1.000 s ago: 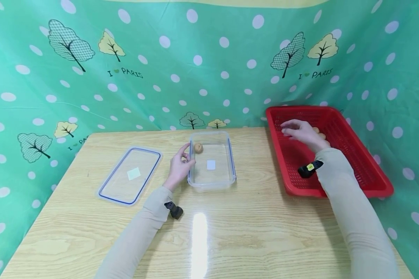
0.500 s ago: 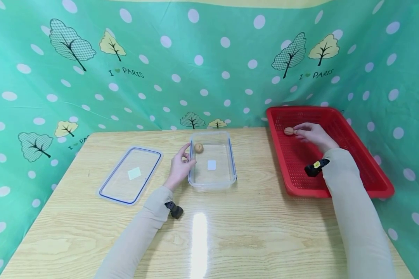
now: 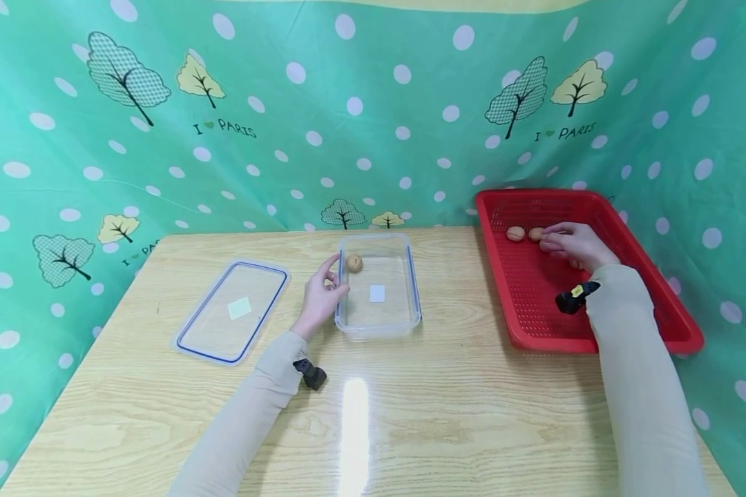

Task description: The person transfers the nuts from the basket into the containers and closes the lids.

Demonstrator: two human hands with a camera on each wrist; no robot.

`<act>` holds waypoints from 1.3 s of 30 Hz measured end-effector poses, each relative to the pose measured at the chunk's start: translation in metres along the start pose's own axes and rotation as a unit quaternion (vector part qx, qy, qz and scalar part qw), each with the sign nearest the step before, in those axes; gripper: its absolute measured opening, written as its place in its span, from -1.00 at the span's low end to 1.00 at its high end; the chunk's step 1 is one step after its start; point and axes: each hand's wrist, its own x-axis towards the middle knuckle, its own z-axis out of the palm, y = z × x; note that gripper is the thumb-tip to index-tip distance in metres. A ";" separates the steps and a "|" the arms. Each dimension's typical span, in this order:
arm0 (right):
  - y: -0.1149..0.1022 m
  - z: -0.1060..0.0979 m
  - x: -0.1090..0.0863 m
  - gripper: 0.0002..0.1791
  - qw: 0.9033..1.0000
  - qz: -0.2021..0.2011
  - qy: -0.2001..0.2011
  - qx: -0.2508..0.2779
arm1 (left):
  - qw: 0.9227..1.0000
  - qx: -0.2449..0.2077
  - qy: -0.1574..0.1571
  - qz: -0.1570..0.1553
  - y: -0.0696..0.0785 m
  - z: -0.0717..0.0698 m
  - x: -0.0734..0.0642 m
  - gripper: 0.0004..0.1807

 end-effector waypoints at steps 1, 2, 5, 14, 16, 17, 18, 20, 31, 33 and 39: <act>0.002 -0.001 0.000 -0.22 1.000 0.000 0.002 0.003 | 1.000 0.000 0.000 0.000 0.000 0.000 0.000 -0.23; 0.003 -0.001 0.001 -0.23 1.000 0.001 0.003 0.010 | 1.000 -0.001 0.000 0.000 0.000 0.000 0.000 -0.23; 0.010 -0.003 0.002 -0.24 0.999 0.006 -0.001 0.033 | 1.000 -0.002 0.000 0.002 -0.001 0.000 0.000 -0.24; 0.027 -0.009 0.001 -0.26 0.997 0.009 0.006 0.070 | 1.000 0.001 0.001 0.004 0.000 0.000 0.001 -0.23; 0.028 -0.011 0.000 -0.34 0.996 0.007 0.008 0.087 | 1.000 0.003 0.004 0.003 0.000 0.000 0.001 -0.24; 0.029 -0.011 0.000 -0.39 0.995 0.008 0.012 0.096 | 1.000 0.004 0.005 0.002 0.000 0.000 0.001 -0.24; 0.029 -0.011 0.000 -0.45 0.994 0.008 0.016 0.106 | 1.000 0.003 0.006 0.001 0.000 0.000 0.002 -0.24; 0.029 -0.011 0.000 -0.52 0.993 0.010 0.026 0.115 | 1.000 0.002 0.007 0.001 -0.001 0.000 0.002 -0.24; 0.032 -0.011 -0.004 -0.27 0.997 0.031 0.068 0.022 | 1.000 -0.005 0.002 -0.005 -0.002 0.000 0.000 -0.23; 0.033 -0.011 -0.004 -0.25 0.996 0.035 0.078 0.014 | 1.000 -0.004 0.003 -0.003 -0.002 0.000 0.001 -0.23; 0.037 -0.014 -0.007 -0.20 0.995 0.052 0.091 -0.007 | 1.000 -0.004 -0.002 -0.002 -0.002 0.001 0.001 -0.23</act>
